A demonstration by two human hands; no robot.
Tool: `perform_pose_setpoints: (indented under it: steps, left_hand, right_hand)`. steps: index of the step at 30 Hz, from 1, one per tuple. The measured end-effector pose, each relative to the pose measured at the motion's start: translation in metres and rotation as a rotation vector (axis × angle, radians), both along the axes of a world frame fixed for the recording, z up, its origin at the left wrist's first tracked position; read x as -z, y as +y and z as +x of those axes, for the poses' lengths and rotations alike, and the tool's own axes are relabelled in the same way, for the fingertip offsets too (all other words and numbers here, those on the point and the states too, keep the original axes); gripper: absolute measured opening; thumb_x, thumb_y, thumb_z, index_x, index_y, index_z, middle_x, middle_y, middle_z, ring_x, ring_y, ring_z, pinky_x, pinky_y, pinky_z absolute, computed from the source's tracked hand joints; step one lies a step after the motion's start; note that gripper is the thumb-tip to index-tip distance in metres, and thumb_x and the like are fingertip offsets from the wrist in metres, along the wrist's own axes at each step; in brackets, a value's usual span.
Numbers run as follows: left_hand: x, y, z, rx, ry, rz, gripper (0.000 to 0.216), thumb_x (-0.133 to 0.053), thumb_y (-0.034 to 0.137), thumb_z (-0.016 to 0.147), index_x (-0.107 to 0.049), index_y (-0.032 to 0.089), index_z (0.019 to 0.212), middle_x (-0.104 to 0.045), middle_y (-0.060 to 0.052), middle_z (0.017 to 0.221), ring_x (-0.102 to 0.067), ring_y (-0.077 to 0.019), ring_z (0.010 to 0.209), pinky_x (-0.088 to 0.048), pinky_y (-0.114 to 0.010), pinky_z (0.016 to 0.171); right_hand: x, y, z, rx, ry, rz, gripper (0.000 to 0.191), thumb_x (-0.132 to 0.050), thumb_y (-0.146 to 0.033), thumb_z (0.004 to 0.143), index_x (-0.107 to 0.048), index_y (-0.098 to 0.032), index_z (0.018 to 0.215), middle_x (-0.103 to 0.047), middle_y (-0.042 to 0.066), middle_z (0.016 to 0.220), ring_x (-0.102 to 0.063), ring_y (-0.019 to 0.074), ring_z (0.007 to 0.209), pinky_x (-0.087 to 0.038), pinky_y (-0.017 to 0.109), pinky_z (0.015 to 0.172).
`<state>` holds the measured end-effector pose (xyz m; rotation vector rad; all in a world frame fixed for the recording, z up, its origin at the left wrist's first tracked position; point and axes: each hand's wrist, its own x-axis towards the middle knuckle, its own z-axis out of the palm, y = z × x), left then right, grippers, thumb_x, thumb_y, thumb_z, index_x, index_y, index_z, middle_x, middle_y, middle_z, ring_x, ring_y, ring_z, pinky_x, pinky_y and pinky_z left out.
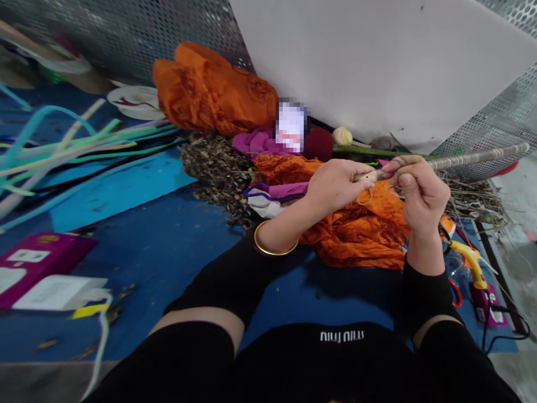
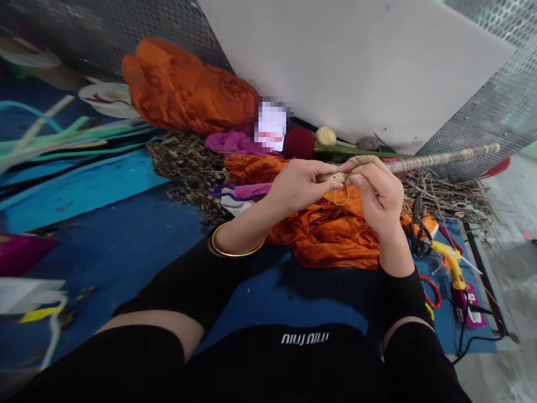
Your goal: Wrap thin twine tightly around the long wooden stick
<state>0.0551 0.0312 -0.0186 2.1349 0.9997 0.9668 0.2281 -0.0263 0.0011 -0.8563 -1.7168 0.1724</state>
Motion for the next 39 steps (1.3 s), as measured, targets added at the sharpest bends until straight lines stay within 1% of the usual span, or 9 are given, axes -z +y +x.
perform_pose_setpoints:
  steps: [3, 7, 13, 17, 20, 28, 33, 37, 39]
  left_hand:
    - [-0.002, -0.003, 0.000, 0.008, 0.049, 0.005, 0.022, -0.062, 0.033, 0.087, -0.077, 0.018, 0.080, -0.047, 0.005, 0.060, -0.036, -0.0101, 0.059, -0.022, -0.027, 0.058]
    - [-0.004, -0.005, -0.002, 0.008, 0.140, 0.014, 0.023, -0.065, 0.035, 0.088, -0.074, 0.017, 0.076, -0.052, 0.004, 0.062, -0.038, -0.0099, 0.059, -0.022, -0.027, 0.058]
    - [-0.004, -0.008, -0.002, -0.032, 0.296, 0.104, 0.027, -0.062, 0.028, 0.087, -0.083, 0.022, 0.102, -0.075, -0.002, 0.084, -0.061, -0.0170, 0.072, -0.034, -0.028, 0.063]
    - [-0.002, -0.010, -0.003, -0.030, 0.352, 0.203, 0.035, -0.059, 0.026, 0.088, -0.082, 0.022, 0.115, -0.079, -0.006, 0.104, -0.070, -0.0221, 0.084, -0.042, -0.030, 0.068]
    - [0.001, -0.010, -0.004, -0.003, 0.358, 0.298, 0.033, -0.056, 0.023, 0.091, -0.081, 0.021, 0.112, -0.079, -0.006, 0.115, -0.074, -0.0219, 0.090, -0.047, -0.030, 0.070]
    - [0.011, -0.007, -0.005, -0.025, 0.371, 0.584, 0.034, -0.053, 0.024, 0.098, -0.072, 0.022, 0.126, -0.080, -0.006, 0.104, -0.074, -0.0205, 0.083, -0.047, -0.028, 0.063]
    - [0.017, -0.005, -0.005, -0.025, 0.319, 0.785, 0.031, -0.052, 0.022, 0.101, -0.077, 0.023, 0.118, -0.081, -0.005, 0.104, -0.074, -0.0179, 0.078, -0.045, -0.027, 0.061]
    - [0.014, 0.001, -0.012, -0.048, 0.350, 0.786, 0.029, -0.055, 0.024, 0.102, -0.079, 0.026, 0.118, -0.081, -0.002, 0.104, -0.072, -0.0158, 0.074, -0.041, -0.028, 0.056]
    - [0.008, 0.007, -0.023, -0.072, 0.356, 0.744, 0.029, -0.055, 0.028, 0.103, -0.079, 0.026, 0.120, -0.081, -0.002, 0.106, -0.072, -0.0155, 0.074, -0.040, -0.028, 0.055]
  right_hand:
    - [0.002, 0.005, 0.003, -0.017, -0.025, 0.006, 0.032, -0.056, -0.040, 0.104, -0.070, -0.024, 0.081, -0.075, 0.004, 0.093, -0.072, 0.0189, 0.092, -0.060, 0.039, 0.087]
    - [0.006, 0.011, 0.004, -0.039, -0.043, 0.049, 0.029, -0.055, -0.033, 0.105, -0.069, -0.023, 0.082, -0.075, 0.003, 0.093, -0.072, 0.0164, 0.094, -0.060, 0.035, 0.087]
    - [0.008, 0.015, 0.003, 0.005, -0.082, -0.019, 0.032, -0.053, -0.036, 0.106, -0.065, -0.022, 0.080, -0.073, 0.003, 0.097, -0.070, 0.0145, 0.092, -0.058, 0.031, 0.082]
    - [0.009, 0.016, 0.006, 0.058, -0.121, -0.128, 0.036, -0.048, -0.043, 0.107, -0.064, -0.023, 0.082, -0.071, 0.004, 0.102, -0.069, 0.0144, 0.093, -0.057, 0.031, 0.082]
    - [0.011, 0.016, 0.008, 0.078, -0.144, -0.153, 0.036, -0.048, -0.043, 0.107, -0.061, -0.023, 0.081, -0.070, 0.004, 0.106, -0.069, 0.0149, 0.094, -0.056, 0.032, 0.084]
    - [0.011, 0.014, 0.008, 0.154, -0.130, -0.163, 0.031, -0.050, -0.032, 0.104, -0.057, -0.023, 0.075, -0.067, 0.006, 0.104, -0.065, 0.0159, 0.094, -0.053, 0.031, 0.083]
    - [0.012, 0.015, 0.006, 0.150, -0.055, -0.206, 0.032, -0.050, -0.033, 0.103, -0.057, -0.023, 0.074, -0.068, 0.006, 0.102, -0.063, 0.0165, 0.091, -0.053, 0.032, 0.082]
    - [0.006, 0.011, 0.011, 0.112, 0.130, -0.245, 0.040, -0.058, -0.046, 0.100, -0.061, -0.022, 0.069, -0.067, 0.005, 0.091, -0.065, 0.0178, 0.096, -0.055, 0.032, 0.086]
    - [0.000, 0.005, 0.022, 0.083, 0.240, -0.302, 0.042, -0.064, -0.052, 0.096, -0.062, -0.022, 0.066, -0.066, 0.003, 0.084, -0.066, 0.0159, 0.087, -0.055, 0.030, 0.078]
